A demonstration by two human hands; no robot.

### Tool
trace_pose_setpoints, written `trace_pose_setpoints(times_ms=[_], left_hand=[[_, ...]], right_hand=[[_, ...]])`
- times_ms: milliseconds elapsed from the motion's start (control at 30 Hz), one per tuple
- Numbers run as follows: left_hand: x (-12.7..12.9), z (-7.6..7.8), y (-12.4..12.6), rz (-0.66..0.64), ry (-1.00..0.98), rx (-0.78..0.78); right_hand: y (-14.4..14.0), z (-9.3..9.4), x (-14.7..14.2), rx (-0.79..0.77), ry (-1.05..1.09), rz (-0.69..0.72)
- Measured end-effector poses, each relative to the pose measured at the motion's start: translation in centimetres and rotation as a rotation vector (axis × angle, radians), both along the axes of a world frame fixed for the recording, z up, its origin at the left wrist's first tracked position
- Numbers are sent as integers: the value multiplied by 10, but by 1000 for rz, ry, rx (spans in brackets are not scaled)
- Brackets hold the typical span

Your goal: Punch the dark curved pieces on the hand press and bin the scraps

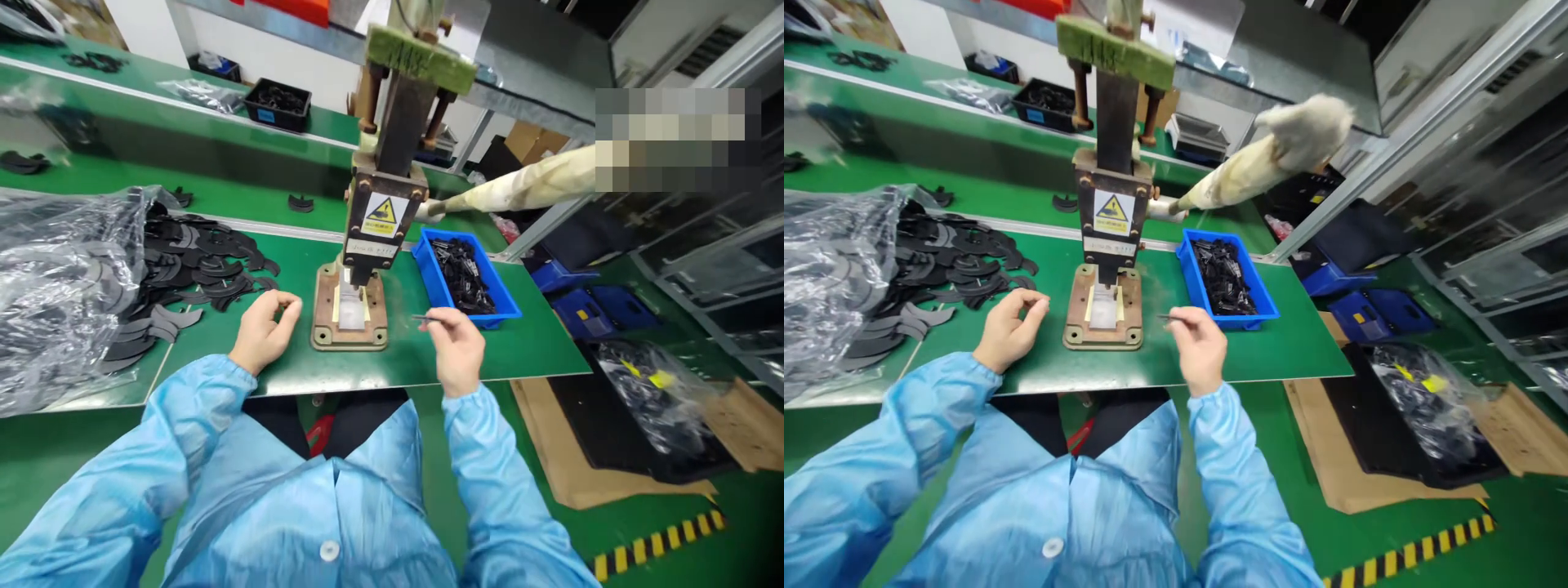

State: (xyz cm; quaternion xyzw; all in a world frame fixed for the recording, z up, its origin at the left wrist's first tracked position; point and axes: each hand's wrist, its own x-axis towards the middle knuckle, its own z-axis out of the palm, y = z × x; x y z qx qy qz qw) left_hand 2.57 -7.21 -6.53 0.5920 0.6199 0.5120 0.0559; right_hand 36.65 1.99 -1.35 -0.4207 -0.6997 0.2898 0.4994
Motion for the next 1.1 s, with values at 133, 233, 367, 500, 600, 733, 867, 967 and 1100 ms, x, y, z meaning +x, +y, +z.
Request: trace_pose_setpoints(times_ms=[133,233,367,500,600,733,867,967,1100], left_hand=[[47,25,-40,-289,-39,100],[76,33,-58,-439,-62,134],[85,30,-65,-469,-98,155],[83,24,-66,-470,-100,147],[83,23,-67,-462,-76,157],[76,25,-64,-474,27,174],[50,29,-38,-384,76,137],[27,28,-2,-251,86,103],[10,24,44,-220,201,39]], right_hand=[[-66,-32,-39,-20,144,185],[-87,-45,-53,-43,179,289],[-93,-52,-59,-49,173,360],[-94,-52,-58,-27,140,365],[-95,-53,-56,1,108,360],[-90,-47,-53,43,37,386],[-56,-12,-37,157,-14,314],[-7,43,-22,386,56,114],[49,137,-24,478,307,166]])
